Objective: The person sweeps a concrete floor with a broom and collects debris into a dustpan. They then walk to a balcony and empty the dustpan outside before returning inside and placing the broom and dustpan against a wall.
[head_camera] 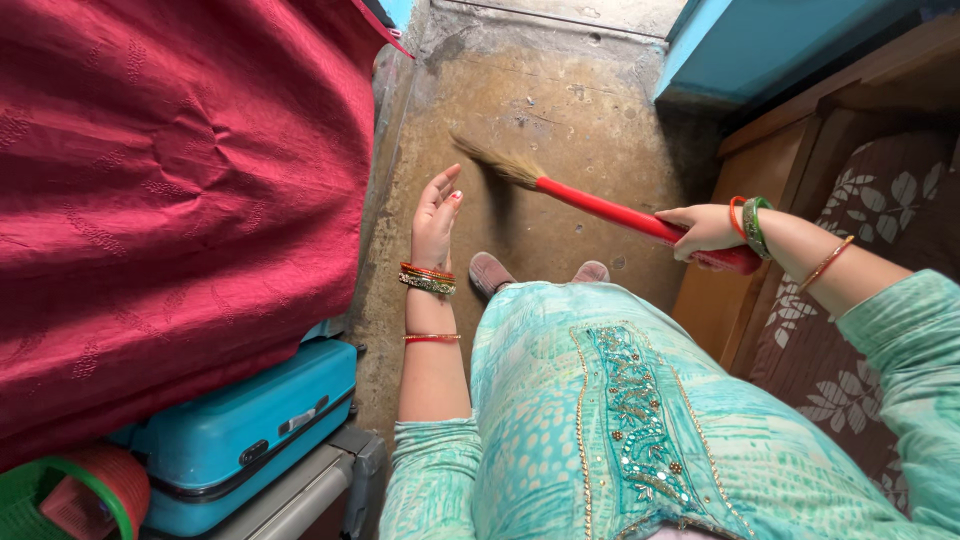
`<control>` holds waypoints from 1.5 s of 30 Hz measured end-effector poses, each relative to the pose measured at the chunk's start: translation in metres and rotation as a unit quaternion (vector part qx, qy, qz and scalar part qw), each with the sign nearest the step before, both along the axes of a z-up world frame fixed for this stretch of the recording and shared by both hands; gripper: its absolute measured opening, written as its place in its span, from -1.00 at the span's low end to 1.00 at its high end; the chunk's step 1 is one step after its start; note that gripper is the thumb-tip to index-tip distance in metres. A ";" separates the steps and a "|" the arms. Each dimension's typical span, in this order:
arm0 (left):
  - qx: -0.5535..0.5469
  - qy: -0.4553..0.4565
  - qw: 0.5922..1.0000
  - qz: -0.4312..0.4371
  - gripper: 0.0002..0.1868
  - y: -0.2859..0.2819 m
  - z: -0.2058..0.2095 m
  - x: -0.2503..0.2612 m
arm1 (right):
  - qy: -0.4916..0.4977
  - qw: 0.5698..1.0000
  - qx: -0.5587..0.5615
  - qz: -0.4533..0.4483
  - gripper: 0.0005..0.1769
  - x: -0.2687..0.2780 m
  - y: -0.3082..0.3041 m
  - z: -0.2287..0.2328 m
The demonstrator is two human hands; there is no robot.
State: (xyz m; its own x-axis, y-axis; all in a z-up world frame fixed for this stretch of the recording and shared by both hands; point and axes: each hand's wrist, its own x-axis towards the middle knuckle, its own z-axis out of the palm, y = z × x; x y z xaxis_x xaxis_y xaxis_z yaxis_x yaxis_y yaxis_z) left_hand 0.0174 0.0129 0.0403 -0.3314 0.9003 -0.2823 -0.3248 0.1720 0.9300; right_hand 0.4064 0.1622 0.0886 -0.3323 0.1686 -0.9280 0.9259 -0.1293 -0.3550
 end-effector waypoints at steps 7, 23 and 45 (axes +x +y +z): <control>0.032 0.009 0.999 -0.019 -0.51 0.026 -0.008 0.024 | -0.045 0.994 0.008 0.101 0.04 0.012 0.011 -0.009; 0.051 0.012 0.998 -0.020 -0.51 0.065 -0.003 0.042 | -0.120 0.904 0.161 0.378 0.07 0.048 0.078 -0.019; 0.062 0.030 0.994 -0.088 -0.49 0.137 -0.002 -0.076 | -0.305 0.727 0.375 0.488 -0.75 -0.025 0.174 0.070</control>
